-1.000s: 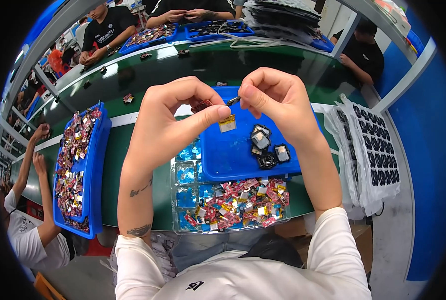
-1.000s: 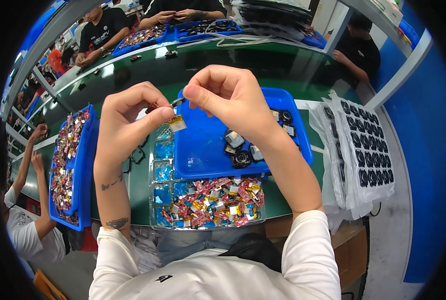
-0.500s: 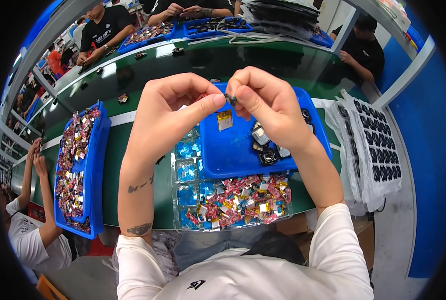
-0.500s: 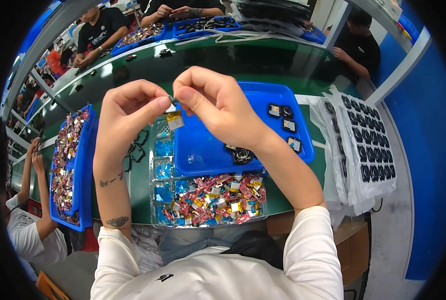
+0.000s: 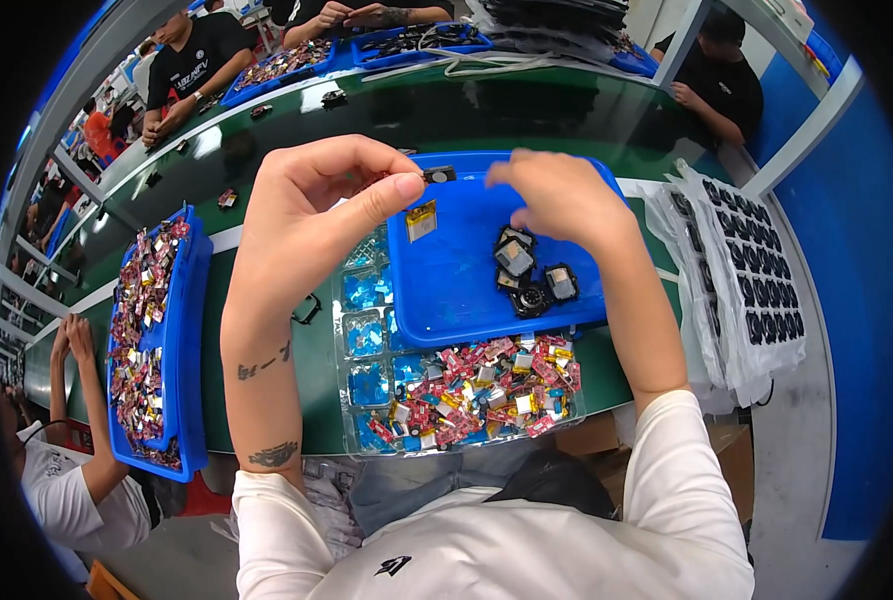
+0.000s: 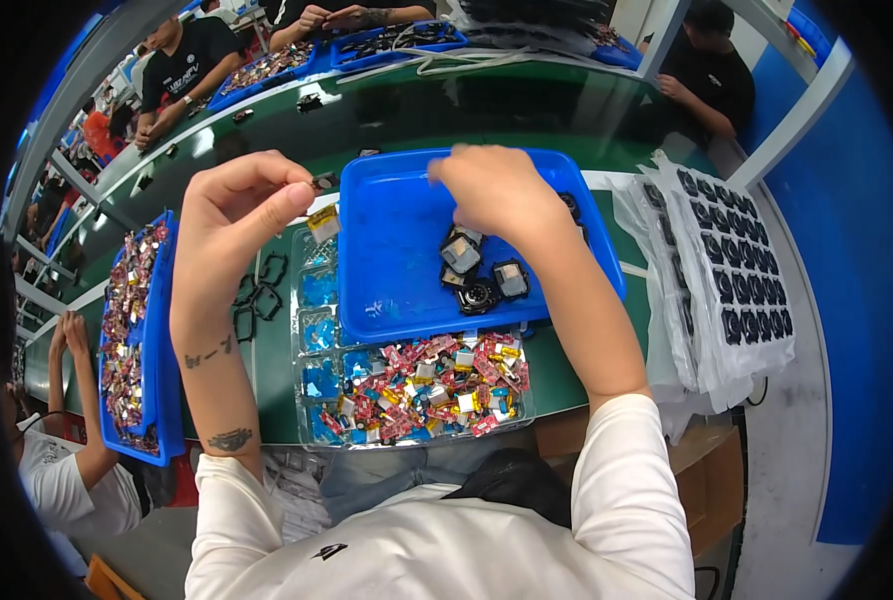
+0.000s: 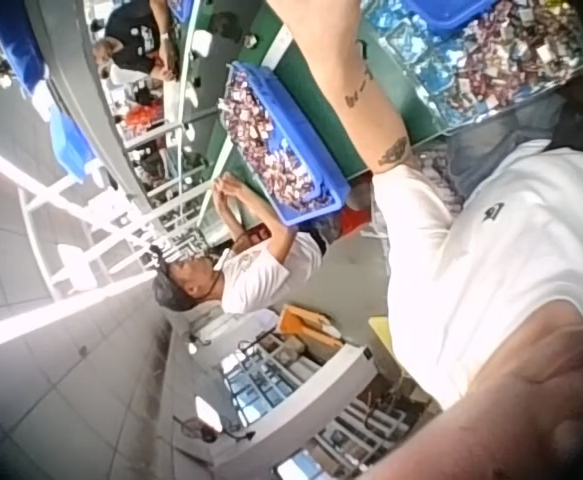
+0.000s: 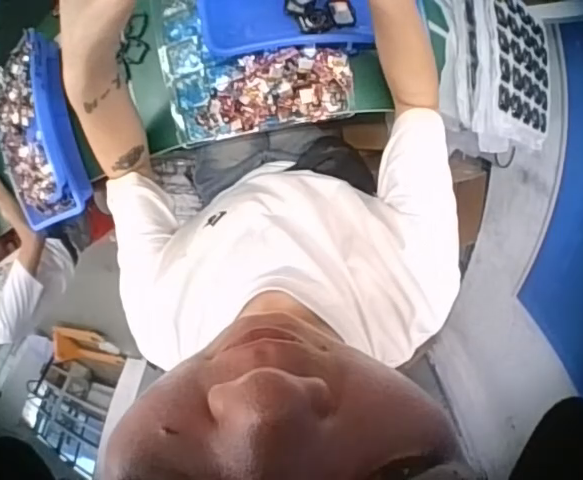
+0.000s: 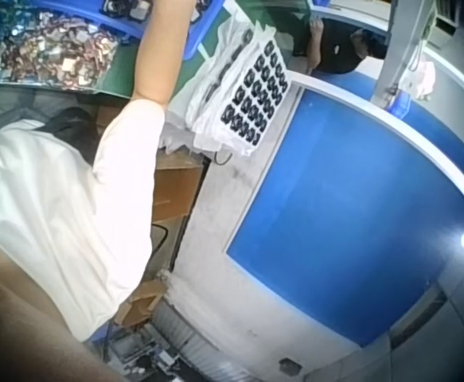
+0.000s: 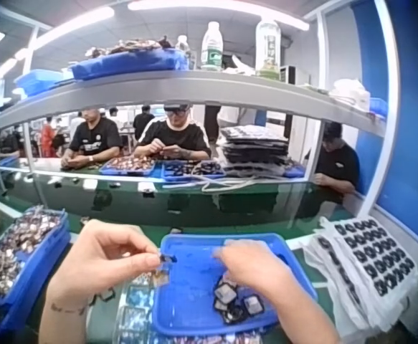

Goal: Assembling small electronic component modules on a factory production line.

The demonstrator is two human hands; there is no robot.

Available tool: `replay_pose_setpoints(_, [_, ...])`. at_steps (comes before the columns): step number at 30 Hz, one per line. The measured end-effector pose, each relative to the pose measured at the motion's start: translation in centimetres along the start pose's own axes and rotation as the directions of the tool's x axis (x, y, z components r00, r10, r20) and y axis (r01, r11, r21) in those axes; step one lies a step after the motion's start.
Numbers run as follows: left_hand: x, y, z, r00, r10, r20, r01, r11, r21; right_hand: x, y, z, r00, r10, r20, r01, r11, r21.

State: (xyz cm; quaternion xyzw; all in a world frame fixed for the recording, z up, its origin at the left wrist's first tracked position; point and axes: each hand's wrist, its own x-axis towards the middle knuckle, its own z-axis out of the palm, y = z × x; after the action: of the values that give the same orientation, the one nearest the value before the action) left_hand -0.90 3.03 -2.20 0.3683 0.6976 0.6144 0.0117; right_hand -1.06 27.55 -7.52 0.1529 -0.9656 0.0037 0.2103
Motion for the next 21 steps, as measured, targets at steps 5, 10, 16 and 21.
replay_pose_setpoints(5, [0.0,-0.2,0.0,1.000,-0.020,0.001,0.020,1.000,-0.004,0.9,-0.8,0.3,0.818,-0.037,0.575,-0.057,0.988,0.145])
replay_pose_setpoints(10, [-0.1,-0.6,0.0,0.999,-0.030,-0.039,0.030,1.000,-0.007,1.1,-1.6,0.6,0.813,-0.083,0.576,-0.071,0.968,0.240])
replay_pose_setpoints(16, [0.1,-0.2,0.4,0.998,-0.056,-0.018,0.057,0.992,0.111,1.4,-0.7,1.8,0.868,-0.189,0.460,0.017,0.936,0.352])
replay_pose_setpoints(21, [0.0,-1.1,1.0,0.991,-0.070,-0.116,0.091,0.978,0.187,2.1,-2.4,1.0,0.998,-0.012,0.056,-0.036,0.624,0.781])
